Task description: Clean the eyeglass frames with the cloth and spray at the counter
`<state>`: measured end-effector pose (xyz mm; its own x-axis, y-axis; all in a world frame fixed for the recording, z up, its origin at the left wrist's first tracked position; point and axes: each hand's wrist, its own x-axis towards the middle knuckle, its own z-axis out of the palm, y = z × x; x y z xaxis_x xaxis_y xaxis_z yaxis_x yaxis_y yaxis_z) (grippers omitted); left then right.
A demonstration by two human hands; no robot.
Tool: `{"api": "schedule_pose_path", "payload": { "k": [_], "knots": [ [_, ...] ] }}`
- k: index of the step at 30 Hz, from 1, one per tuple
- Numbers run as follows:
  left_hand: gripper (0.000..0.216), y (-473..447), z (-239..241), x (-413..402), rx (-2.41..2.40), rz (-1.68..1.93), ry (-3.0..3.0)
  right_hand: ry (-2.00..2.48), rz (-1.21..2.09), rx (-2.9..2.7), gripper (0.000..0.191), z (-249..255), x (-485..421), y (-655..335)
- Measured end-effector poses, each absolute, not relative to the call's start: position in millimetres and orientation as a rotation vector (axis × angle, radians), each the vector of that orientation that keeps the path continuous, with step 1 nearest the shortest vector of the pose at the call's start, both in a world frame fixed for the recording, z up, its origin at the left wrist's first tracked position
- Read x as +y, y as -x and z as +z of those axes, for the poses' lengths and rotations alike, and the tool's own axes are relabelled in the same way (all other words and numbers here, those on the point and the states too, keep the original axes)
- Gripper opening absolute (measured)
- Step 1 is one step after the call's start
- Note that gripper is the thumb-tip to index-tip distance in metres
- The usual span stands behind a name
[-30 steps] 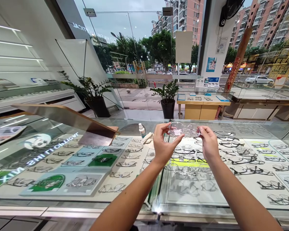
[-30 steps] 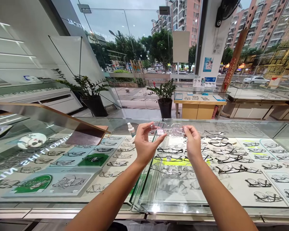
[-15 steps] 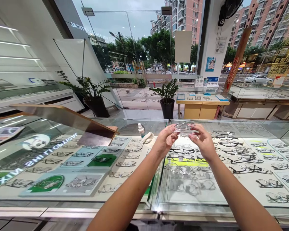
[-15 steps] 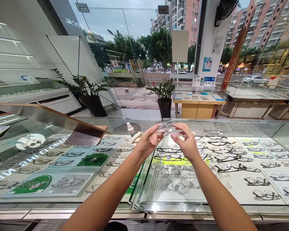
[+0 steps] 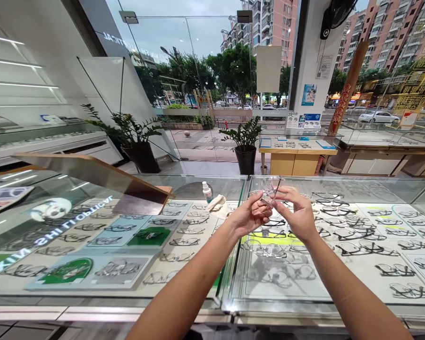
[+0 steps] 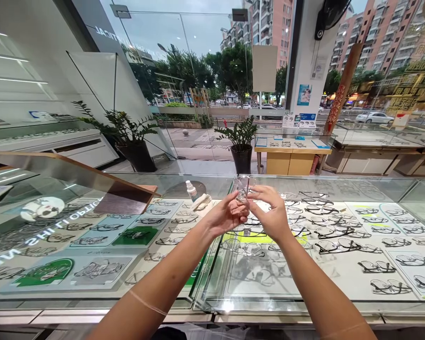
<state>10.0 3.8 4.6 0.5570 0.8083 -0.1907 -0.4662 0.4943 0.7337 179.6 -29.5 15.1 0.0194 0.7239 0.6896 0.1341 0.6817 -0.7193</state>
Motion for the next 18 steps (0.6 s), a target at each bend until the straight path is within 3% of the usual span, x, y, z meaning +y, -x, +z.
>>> {"api": "schedule_pose_path", "payload": {
  "k": [7,18],
  "knots": [
    [0.053,-13.3,8.7,2.5,0.758,0.797,-0.736,0.771,0.499,-1.454,0.016,10.5,-25.9,-182.2],
    [0.046,6.0,8.1,28.2,0.867,1.237,-0.599,0.835,0.477,-1.362,0.022,10.4,-17.4,-188.8]
  ]
}}
